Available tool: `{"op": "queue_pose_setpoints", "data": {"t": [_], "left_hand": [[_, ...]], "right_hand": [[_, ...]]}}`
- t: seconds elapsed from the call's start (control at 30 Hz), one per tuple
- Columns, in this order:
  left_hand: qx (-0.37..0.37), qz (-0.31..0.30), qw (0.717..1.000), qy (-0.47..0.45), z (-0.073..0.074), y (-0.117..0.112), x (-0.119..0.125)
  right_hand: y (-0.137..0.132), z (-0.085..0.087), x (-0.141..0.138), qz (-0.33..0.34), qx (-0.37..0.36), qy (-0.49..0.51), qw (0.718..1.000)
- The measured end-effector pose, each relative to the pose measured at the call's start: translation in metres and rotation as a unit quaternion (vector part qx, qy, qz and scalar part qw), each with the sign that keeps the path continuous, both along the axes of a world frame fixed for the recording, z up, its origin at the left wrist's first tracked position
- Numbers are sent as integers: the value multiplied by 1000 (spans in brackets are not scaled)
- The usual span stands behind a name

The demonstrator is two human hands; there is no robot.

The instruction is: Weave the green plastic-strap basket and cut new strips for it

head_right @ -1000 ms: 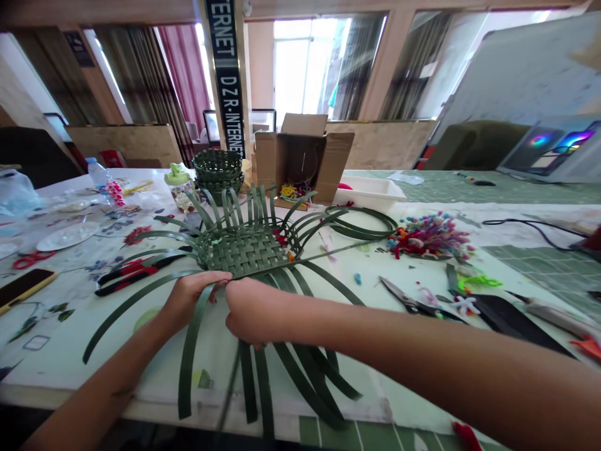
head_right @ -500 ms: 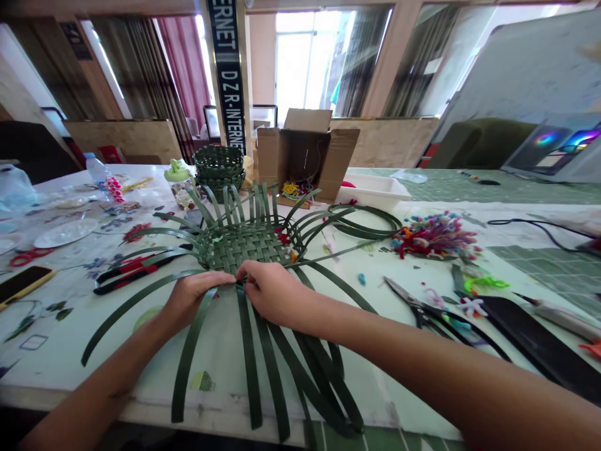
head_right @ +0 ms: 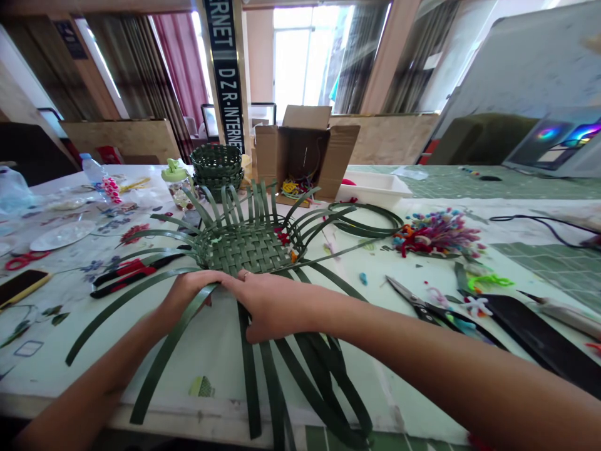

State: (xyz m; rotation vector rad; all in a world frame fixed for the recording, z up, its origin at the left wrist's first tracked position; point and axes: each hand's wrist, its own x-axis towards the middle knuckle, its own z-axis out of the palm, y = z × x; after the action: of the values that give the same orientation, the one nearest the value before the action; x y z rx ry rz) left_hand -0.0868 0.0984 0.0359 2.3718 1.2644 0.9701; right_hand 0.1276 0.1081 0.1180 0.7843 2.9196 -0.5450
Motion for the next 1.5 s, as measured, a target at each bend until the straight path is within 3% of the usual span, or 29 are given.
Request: {"op": "queue_pose_setpoints", "data": {"t": [0.1,0.2,0.37,0.5,0.7,0.77,0.9,0.97,1.07,1.2,1.37,1.5], "left_hand": [[7,-4,1000,1,-4,2,-3],[-2,-18,1000,1,-5,3,-4],[-50,-24,998,-10,-1,1,-4],[-87,-23,996,-9,2,0,-3],[-120,-21,993,3,8,0,-1],[-106,-22,994,7,9,0,0],[-79,-9,997,9,6,1,1],[-75,-8,997,6,4,1,1],[-80,-13,997,-2,3,2,1],[-103,-20,994,-1,3,2,-1],[-100,-10,995,2,3,5,-3],[-110,-24,994,-7,0,7,-6]], "right_hand": [[2,-4,6,-44,-42,58,996],[-2,-9,7,-72,-11,59,996],[-8,-13,5,-38,41,4,998],[-6,-17,6,-11,50,16,999],[-2,-25,1,-16,98,-4,995],[3,-21,2,-8,62,5,998],[11,-14,7,-23,-94,48,994],[12,-14,7,-53,-110,59,991],[10,-16,7,-62,-59,74,994],[3,-21,7,12,-12,37,999],[-17,-44,3,32,237,-2,971],[-25,-55,5,56,317,-1,947]]}}
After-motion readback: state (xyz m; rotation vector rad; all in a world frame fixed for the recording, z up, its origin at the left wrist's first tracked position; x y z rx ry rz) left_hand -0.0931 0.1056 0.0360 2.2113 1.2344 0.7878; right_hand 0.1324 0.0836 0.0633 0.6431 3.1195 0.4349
